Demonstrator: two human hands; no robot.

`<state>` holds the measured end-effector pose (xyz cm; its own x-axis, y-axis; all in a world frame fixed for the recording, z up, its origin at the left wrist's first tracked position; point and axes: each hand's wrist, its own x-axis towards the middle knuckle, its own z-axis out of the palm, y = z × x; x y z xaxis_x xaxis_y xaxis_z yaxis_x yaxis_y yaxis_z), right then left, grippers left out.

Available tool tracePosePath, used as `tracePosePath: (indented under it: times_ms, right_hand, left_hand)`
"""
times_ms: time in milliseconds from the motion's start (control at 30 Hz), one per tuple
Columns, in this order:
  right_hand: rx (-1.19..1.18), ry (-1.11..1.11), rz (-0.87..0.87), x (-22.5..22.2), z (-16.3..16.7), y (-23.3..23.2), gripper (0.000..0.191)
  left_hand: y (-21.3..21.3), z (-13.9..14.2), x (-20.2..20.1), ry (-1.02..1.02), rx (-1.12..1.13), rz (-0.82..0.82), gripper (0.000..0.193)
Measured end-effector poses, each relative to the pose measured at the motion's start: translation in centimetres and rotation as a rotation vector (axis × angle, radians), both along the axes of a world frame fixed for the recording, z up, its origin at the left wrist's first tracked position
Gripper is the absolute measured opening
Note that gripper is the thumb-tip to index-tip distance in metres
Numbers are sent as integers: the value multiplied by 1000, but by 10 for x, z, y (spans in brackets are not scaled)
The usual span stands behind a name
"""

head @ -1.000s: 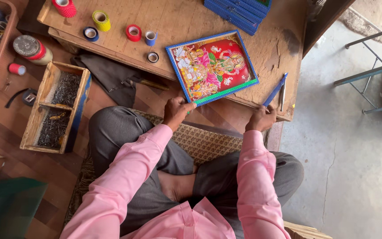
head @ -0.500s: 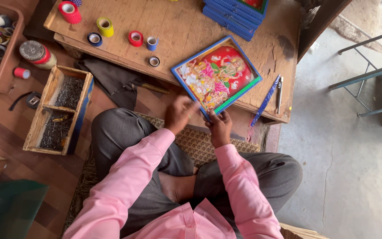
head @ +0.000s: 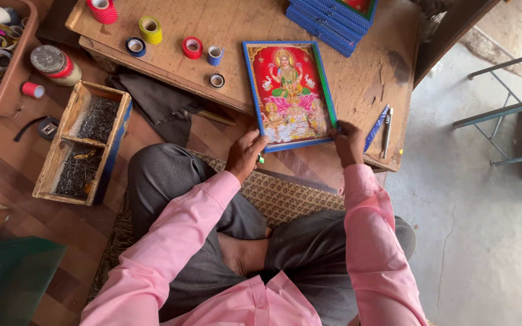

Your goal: The person assembles decorative frames by applying patterned tape to the edges of wooden boards with printed images. They use a utility knife to trim tape and a metal bar to press down a clear plastic sheet over the artwork.

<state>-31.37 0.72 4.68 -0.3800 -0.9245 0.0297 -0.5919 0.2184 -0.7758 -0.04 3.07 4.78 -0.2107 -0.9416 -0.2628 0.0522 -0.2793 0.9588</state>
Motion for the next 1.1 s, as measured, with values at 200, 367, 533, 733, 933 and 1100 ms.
tracePosePath:
  times_ms: [200, 367, 533, 733, 933, 1100]
  right_hand:
    - [-189, -280, -274, 31, -1, 33, 34]
    - [12, -972, -9, 85, -6, 84, 30]
    - [42, -1186, 132, 99, -8, 82, 30]
    - [32, -1396, 252, 93, -22, 81, 16]
    - [51, -1322, 172, 92, -27, 78, 11]
    - [15, -1174, 100, 102, -22, 77, 11]
  left_hand:
    - [-1, -22, -13, 117, -267, -142, 83]
    - [9, -26, -18, 213, -550, -278, 98]
    - [15, -12, -19, 182, -518, -309, 100]
    - [16, -3, -21, 45, -675, -318, 95]
    - [16, -9, -22, 26, -643, -317, 92]
    - [13, -17, -28, -54, -569, -154, 60]
